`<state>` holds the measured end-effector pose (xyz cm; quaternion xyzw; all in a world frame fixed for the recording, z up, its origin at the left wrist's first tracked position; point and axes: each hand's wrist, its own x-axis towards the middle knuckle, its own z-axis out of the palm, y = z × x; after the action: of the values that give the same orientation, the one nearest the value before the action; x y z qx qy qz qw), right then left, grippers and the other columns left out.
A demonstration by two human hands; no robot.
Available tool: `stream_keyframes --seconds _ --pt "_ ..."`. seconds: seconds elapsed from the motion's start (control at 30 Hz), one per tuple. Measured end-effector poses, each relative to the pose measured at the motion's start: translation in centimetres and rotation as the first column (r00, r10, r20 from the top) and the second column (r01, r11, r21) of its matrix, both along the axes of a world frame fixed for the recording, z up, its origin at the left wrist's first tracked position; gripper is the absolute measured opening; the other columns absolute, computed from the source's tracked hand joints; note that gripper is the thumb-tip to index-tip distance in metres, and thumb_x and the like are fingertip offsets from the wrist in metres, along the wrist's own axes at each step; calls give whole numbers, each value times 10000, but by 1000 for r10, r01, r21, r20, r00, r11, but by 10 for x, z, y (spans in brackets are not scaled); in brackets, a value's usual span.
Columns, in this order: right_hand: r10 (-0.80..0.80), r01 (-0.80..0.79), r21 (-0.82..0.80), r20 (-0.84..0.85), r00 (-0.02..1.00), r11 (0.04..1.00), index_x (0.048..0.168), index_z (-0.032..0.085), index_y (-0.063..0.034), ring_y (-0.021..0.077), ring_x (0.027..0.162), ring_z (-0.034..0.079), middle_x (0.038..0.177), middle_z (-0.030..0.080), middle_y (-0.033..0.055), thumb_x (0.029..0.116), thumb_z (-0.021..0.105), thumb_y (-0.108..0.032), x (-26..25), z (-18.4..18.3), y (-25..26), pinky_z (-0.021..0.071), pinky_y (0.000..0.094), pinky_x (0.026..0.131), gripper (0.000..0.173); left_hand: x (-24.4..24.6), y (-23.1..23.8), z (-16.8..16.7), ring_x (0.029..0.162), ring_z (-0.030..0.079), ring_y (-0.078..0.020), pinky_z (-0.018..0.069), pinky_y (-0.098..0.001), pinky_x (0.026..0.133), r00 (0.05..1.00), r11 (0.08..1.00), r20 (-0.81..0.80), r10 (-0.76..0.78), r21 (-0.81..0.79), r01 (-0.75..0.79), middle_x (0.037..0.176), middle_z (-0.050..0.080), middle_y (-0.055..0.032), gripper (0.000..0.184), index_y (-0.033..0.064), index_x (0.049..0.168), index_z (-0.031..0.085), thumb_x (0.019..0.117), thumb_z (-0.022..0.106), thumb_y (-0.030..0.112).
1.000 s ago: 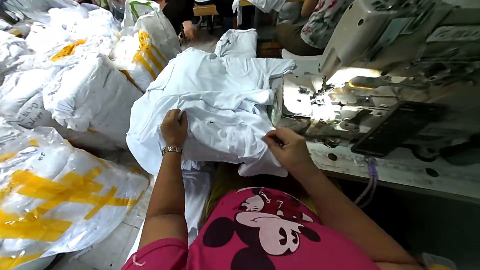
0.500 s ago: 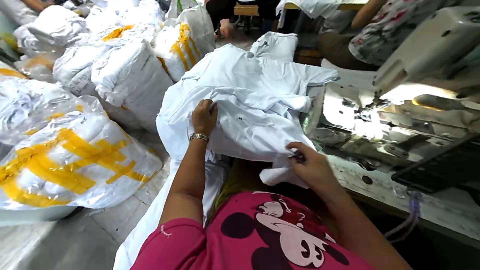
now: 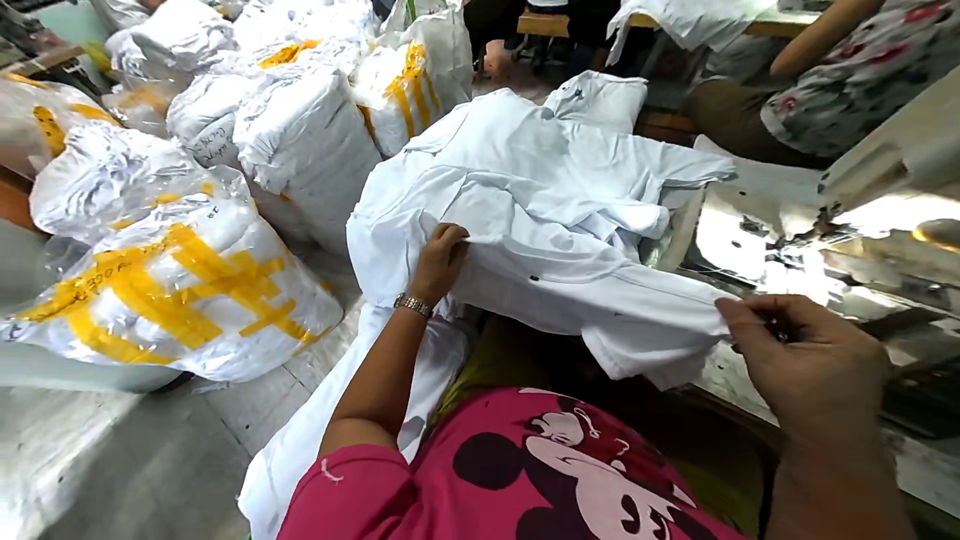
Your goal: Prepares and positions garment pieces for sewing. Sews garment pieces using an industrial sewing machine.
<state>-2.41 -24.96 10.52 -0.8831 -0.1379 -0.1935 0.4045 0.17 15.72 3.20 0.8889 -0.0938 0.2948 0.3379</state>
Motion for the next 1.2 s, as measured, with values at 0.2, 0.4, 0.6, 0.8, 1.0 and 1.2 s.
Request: stream_keyframes --seconds 0.2,0.4,0.6,0.8,1.0,1.2 --pt "17 -31 -180 -80 997 983 1244 646 60 448 904 657 1071 672 317 1007 609 -189 8 -12 3 507 640 816 346 -41 -4 21 783 696 -167 611 -357 740 871 932 -333 -362 -114 344 1001 718 -125 166 -16 1088 708 931 679 30" --pt "-89 37 -308 -156 984 951 1168 681 66 523 884 641 1000 667 341 1022 577 -143 11 -17 -15 450 733 804 275 -31 46 47 842 690 -141 593 -332 760 980 955 -142 -136 -282 92 1148 711 -132 259 -30 1214 672 987 571 42" --pt "65 -121 -143 -345 936 982 1202 653 25 342 721 642 963 664 242 1001 610 -122 12 -18 5 541 579 664 253 20 139 0 1257 585 -431 428 -599 1096 778 864 -490 392 -94 -495 1300 625 -290 543 -55 1399 545 990 671 280" --pt "131 -102 103 -332 934 989 1282 610 -22 211 756 692 1078 670 152 1076 484 -237 50 21 42 610 463 671 323 7 118 40 879 688 -266 537 -515 858 894 907 -277 351 -137 -399 942 722 -152 280 20 1098 722 1012 636 273" --pt "52 -44 -32 319 946 999 1337 576 71 403 1237 563 1346 540 341 1056 463 -142 123 93 72 465 484 1060 370 -57 -7 90 808 669 -60 598 -266 725 970 441 -112 -214 -898 -7 1021 662 30 207 180 1281 524 1085 483 233" --pt "126 -109 -131 129 984 985 1476 477 16 434 1309 533 1508 414 328 1057 422 -82 106 69 75 504 545 1036 433 -92 -126 10 988 712 -188 604 -395 909 689 94 -150 -709 -988 -119 1124 687 -93 404 2 1385 416 999 534 -23"
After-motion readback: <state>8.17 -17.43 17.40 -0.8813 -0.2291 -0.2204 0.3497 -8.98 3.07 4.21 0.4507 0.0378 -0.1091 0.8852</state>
